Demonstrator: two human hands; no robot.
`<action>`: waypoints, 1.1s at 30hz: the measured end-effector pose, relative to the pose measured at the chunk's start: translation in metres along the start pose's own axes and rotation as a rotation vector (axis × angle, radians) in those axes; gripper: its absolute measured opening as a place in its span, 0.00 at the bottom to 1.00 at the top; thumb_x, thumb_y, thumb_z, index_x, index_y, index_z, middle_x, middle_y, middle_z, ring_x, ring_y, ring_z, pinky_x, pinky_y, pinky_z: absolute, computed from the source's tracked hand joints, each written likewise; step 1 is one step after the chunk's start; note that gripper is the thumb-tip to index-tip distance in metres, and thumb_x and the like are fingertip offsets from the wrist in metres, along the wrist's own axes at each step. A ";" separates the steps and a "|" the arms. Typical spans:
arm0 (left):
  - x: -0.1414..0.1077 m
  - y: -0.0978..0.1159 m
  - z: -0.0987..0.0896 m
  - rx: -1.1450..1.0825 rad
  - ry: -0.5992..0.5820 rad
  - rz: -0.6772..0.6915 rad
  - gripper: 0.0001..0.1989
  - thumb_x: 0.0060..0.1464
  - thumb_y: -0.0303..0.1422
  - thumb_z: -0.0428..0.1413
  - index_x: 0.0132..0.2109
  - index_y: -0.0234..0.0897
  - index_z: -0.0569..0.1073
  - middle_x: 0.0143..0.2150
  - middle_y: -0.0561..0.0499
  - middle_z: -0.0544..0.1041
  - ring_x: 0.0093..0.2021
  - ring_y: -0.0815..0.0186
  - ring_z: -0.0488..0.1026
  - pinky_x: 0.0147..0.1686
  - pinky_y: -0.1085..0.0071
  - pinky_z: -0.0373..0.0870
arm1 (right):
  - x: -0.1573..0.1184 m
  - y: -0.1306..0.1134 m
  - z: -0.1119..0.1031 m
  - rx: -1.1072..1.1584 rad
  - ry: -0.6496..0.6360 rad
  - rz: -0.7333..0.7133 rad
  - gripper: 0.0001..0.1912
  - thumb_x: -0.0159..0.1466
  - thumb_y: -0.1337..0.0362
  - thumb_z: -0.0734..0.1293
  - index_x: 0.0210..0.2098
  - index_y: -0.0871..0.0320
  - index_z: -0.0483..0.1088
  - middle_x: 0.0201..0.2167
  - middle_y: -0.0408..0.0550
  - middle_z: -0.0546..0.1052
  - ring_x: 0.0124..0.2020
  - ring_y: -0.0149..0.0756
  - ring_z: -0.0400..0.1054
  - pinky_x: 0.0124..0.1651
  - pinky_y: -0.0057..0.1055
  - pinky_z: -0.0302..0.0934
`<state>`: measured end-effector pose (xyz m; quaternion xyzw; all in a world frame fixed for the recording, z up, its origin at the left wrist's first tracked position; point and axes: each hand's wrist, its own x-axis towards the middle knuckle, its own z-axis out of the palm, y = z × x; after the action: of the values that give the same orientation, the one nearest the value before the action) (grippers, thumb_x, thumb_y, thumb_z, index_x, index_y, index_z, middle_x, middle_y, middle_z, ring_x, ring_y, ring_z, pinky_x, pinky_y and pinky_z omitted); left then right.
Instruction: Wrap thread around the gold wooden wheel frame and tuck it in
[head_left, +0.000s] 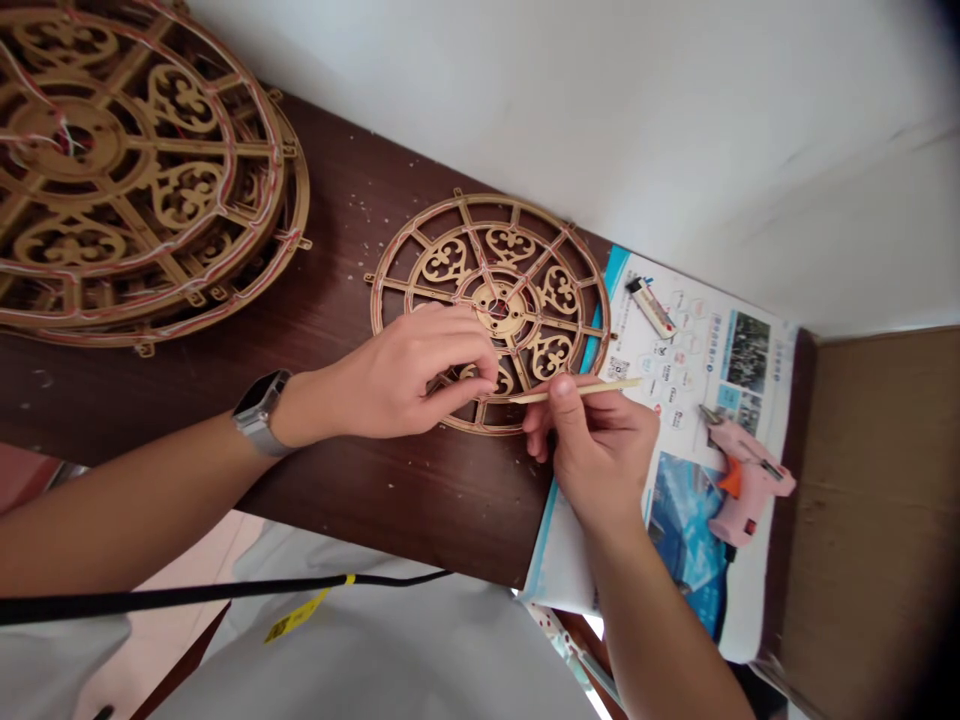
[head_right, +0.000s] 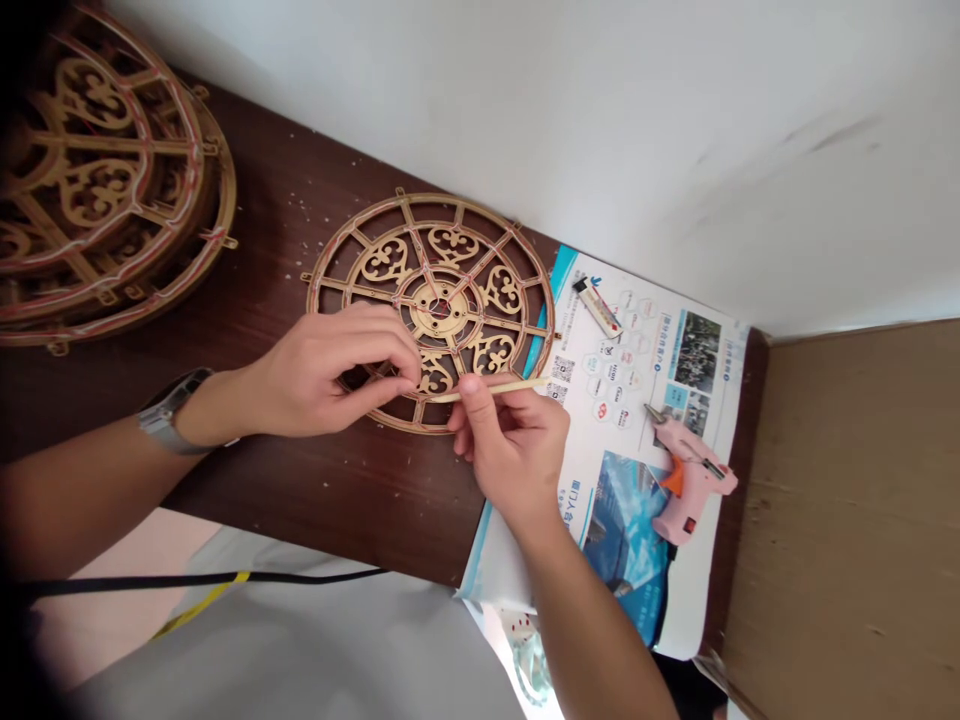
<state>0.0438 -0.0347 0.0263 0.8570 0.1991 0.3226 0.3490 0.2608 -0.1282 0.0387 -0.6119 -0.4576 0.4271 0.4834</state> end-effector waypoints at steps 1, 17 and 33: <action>0.001 -0.001 -0.002 0.008 0.008 -0.015 0.08 0.76 0.30 0.56 0.44 0.39 0.76 0.41 0.48 0.81 0.43 0.60 0.78 0.51 0.61 0.73 | 0.000 -0.001 -0.001 -0.001 0.010 0.002 0.26 0.72 0.43 0.75 0.29 0.58 0.79 0.21 0.45 0.77 0.15 0.28 0.68 0.15 0.24 0.61; 0.000 -0.007 -0.003 0.128 0.031 -0.030 0.06 0.72 0.31 0.61 0.44 0.39 0.82 0.41 0.50 0.84 0.41 0.61 0.80 0.47 0.63 0.74 | 0.001 -0.004 -0.006 0.025 0.019 -0.007 0.25 0.71 0.42 0.75 0.32 0.58 0.81 0.22 0.44 0.78 0.16 0.28 0.68 0.15 0.25 0.61; -0.006 -0.011 0.007 0.183 -0.149 0.040 0.07 0.73 0.27 0.58 0.44 0.36 0.81 0.43 0.46 0.81 0.45 0.58 0.76 0.47 0.60 0.74 | 0.003 0.010 -0.001 -0.467 -0.194 -0.360 0.19 0.76 0.64 0.71 0.27 0.56 0.76 0.30 0.47 0.85 0.24 0.30 0.74 0.29 0.28 0.64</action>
<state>0.0430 -0.0341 0.0122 0.9106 0.1841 0.2457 0.2766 0.2641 -0.1268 0.0293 -0.5721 -0.6883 0.2744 0.3516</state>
